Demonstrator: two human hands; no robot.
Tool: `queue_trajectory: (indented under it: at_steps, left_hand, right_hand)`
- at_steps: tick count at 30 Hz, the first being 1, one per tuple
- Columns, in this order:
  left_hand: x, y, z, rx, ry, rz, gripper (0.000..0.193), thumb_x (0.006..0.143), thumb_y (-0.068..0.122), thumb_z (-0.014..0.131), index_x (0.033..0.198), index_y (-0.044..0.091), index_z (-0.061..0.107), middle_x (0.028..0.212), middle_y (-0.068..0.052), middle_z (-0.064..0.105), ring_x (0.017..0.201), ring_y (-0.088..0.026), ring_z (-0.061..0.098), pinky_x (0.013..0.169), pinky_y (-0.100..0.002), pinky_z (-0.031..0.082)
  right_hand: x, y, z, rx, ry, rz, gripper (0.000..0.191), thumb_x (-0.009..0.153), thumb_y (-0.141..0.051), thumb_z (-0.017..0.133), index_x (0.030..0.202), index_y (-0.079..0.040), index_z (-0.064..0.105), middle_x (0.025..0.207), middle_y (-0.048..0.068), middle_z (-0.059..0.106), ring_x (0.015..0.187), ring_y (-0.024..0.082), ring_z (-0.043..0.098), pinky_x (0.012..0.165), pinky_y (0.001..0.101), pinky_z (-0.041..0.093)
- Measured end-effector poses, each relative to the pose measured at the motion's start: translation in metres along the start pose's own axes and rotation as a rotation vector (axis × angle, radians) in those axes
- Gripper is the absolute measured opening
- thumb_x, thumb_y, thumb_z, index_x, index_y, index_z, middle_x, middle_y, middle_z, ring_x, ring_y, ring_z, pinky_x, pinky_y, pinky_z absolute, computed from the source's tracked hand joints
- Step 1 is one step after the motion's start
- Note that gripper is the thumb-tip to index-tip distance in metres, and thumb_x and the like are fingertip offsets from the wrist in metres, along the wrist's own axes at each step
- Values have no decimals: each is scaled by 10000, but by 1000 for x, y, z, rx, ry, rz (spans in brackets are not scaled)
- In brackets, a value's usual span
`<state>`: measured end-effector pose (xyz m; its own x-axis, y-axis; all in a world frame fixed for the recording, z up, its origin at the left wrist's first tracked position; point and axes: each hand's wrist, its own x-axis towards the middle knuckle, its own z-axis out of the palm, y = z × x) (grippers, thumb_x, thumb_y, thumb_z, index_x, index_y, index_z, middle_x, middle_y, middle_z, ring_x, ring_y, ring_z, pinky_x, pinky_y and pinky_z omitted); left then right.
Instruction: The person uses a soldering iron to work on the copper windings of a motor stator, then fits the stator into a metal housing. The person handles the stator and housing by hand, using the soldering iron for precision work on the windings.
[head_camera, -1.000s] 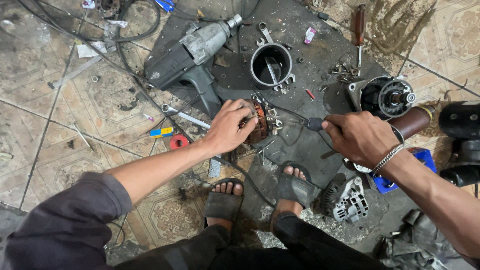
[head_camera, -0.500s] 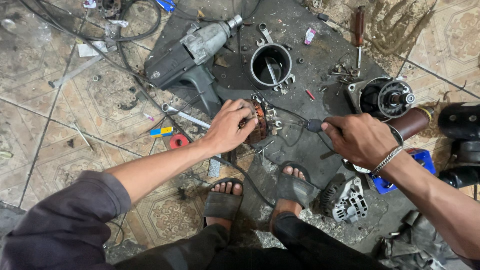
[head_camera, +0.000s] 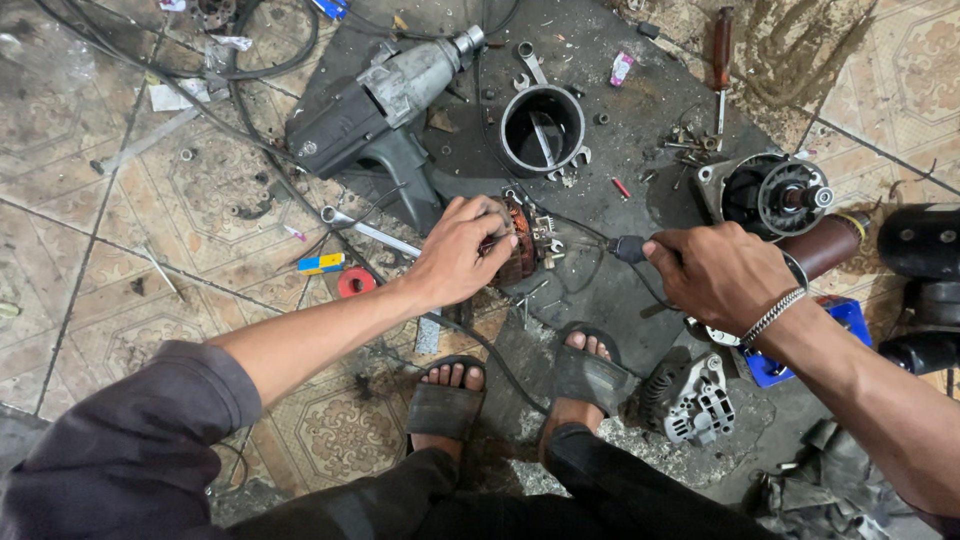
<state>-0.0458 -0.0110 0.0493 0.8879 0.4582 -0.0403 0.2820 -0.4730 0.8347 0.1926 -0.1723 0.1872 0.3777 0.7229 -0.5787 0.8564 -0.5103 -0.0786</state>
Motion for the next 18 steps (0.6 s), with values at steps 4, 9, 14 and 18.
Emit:
queue_trajectory:
  at_steps: [4, 9, 14, 18]
  left_hand:
    - [-1, 1, 1, 15, 27, 16, 246, 956, 233, 662, 908, -8, 670, 1158, -126, 622, 1079, -307, 538, 957, -426, 443]
    - [-2, 0, 2, 18, 65, 59, 236, 954, 226, 668, 936, -10, 673, 1177, -138, 618, 1090, -324, 534, 954, -432, 445]
    - [2, -2, 3, 22, 43, 34, 242, 952, 226, 662, 899, -11, 662, 1146, -142, 614, 1054, -324, 529, 942, -439, 442]
    - [3, -2, 2, 7, -1, -5, 254, 939, 235, 662, 881, -13, 658, 1120, -143, 613, 1031, -314, 527, 933, -438, 440]
  right_hand:
    - [5, 0, 0, -31, -3, 13, 382, 996, -430, 549, 1024, -126, 780, 791, 257, 723, 782, 460, 718, 733, 551, 582]
    - [11, 1, -3, -33, -44, 21, 399, 998, -439, 549, 1000, -116, 783, 811, 252, 729, 819, 464, 715, 773, 558, 573]
    - [11, 1, -4, -41, -23, 18, 382, 994, -432, 553, 1035, -129, 781, 797, 246, 729, 798, 451, 722, 752, 549, 579]
    - [5, 1, -2, -17, 11, -7, 361, 986, -421, 561, 1089, -145, 771, 776, 231, 730, 758, 426, 733, 705, 528, 589]
